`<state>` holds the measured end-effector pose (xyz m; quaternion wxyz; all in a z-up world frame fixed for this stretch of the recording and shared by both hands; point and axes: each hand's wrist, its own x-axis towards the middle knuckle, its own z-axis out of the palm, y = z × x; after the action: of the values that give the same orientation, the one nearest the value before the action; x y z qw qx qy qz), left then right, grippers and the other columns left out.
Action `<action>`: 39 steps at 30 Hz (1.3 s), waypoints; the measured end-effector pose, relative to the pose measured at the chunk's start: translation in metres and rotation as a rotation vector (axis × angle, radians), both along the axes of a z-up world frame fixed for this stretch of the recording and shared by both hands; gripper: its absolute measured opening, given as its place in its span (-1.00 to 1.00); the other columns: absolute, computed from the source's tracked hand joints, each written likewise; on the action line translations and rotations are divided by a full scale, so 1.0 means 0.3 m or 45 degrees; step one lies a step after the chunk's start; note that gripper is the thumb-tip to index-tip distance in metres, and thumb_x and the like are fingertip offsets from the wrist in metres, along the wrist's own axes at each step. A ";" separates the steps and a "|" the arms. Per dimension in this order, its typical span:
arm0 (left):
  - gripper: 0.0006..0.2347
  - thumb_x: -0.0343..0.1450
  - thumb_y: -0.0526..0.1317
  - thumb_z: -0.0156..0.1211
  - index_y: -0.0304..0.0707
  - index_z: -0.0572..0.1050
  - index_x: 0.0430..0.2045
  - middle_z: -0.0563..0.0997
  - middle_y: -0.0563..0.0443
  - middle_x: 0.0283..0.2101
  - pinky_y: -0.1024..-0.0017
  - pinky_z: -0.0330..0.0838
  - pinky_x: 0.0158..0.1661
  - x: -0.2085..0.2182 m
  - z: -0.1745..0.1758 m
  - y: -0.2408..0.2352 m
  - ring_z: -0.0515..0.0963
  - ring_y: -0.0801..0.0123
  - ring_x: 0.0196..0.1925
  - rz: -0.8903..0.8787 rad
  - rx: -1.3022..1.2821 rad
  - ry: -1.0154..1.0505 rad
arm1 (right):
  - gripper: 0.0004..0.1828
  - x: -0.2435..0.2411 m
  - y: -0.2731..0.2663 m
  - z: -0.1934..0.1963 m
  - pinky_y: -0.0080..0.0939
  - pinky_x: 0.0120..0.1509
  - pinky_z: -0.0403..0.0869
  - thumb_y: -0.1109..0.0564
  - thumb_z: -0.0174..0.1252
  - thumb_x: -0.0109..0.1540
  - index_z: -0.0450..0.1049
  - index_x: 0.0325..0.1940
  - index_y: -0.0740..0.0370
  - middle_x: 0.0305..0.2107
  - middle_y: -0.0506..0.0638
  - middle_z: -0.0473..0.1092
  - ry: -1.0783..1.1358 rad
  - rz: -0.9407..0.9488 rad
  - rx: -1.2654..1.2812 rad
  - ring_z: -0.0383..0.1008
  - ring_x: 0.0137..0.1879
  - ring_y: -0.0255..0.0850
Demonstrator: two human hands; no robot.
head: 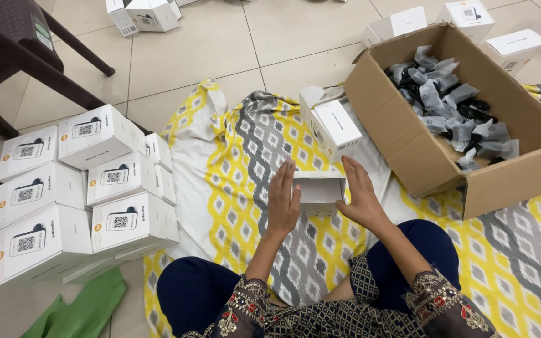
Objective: The person packs small electronic devices and accessories into retail boxes.
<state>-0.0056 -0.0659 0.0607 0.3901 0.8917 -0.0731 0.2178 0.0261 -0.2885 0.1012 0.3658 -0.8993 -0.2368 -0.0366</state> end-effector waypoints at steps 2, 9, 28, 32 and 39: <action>-0.54 0.57 -0.18 -0.21 -0.23 0.15 0.44 0.21 -0.08 0.51 0.07 -0.16 0.51 -0.002 0.014 -0.024 0.12 0.18 0.57 -0.031 0.154 0.007 | 0.13 -0.026 0.035 0.051 0.09 0.61 -0.09 0.14 0.26 -0.05 -0.09 0.55 0.28 0.45 0.22 -0.03 -0.102 0.026 -0.084 -0.10 0.58 0.07; -0.58 0.58 -0.22 -0.17 -0.38 0.26 0.36 0.30 -0.10 0.45 0.02 -0.13 0.48 -0.065 -0.143 -0.019 0.20 0.20 0.53 -0.089 0.444 -0.017 | -0.07 -0.092 0.048 -0.125 0.12 0.66 -0.17 0.20 0.15 0.10 0.02 0.56 0.15 0.50 0.01 0.04 -0.282 0.083 -0.421 -0.05 0.61 -0.16; -0.26 0.42 0.42 -0.46 0.21 -0.19 0.52 -0.10 -0.13 0.58 -0.43 -0.04 0.30 0.125 -0.159 0.009 -0.11 -0.17 0.57 -0.025 -1.244 1.496 | -0.05 0.048 0.099 -0.199 0.43 0.44 0.22 -0.51 -0.30 0.27 -0.14 0.62 -0.01 0.45 0.20 -0.01 1.437 -0.649 0.739 -0.03 0.56 0.15; -0.32 0.42 0.37 -0.46 0.23 -0.14 0.47 -0.03 -0.05 0.56 -0.03 -0.01 0.40 0.057 -0.070 0.052 -0.03 0.04 0.58 -0.092 -1.113 1.032 | -0.12 0.028 0.156 -0.124 0.19 0.32 0.31 -0.52 -0.22 0.28 0.05 0.53 0.00 0.32 0.19 0.21 1.257 -0.614 0.953 0.20 0.41 0.10; -0.46 0.55 0.18 -0.25 -0.10 0.23 0.36 -0.02 -0.16 0.56 0.19 -0.13 0.45 -0.093 0.126 0.300 -0.06 0.12 0.61 0.182 -1.140 0.201 | -0.22 -0.006 0.498 0.125 -0.02 0.29 0.26 -0.35 0.09 0.19 0.25 0.43 -0.04 0.33 0.08 0.27 0.946 -0.152 0.689 0.29 0.30 -0.04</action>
<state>-0.0335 0.0242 0.0985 0.7254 0.6519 0.1198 0.1857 0.0243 -0.1392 0.1386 0.6446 -0.7358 -0.0196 0.2067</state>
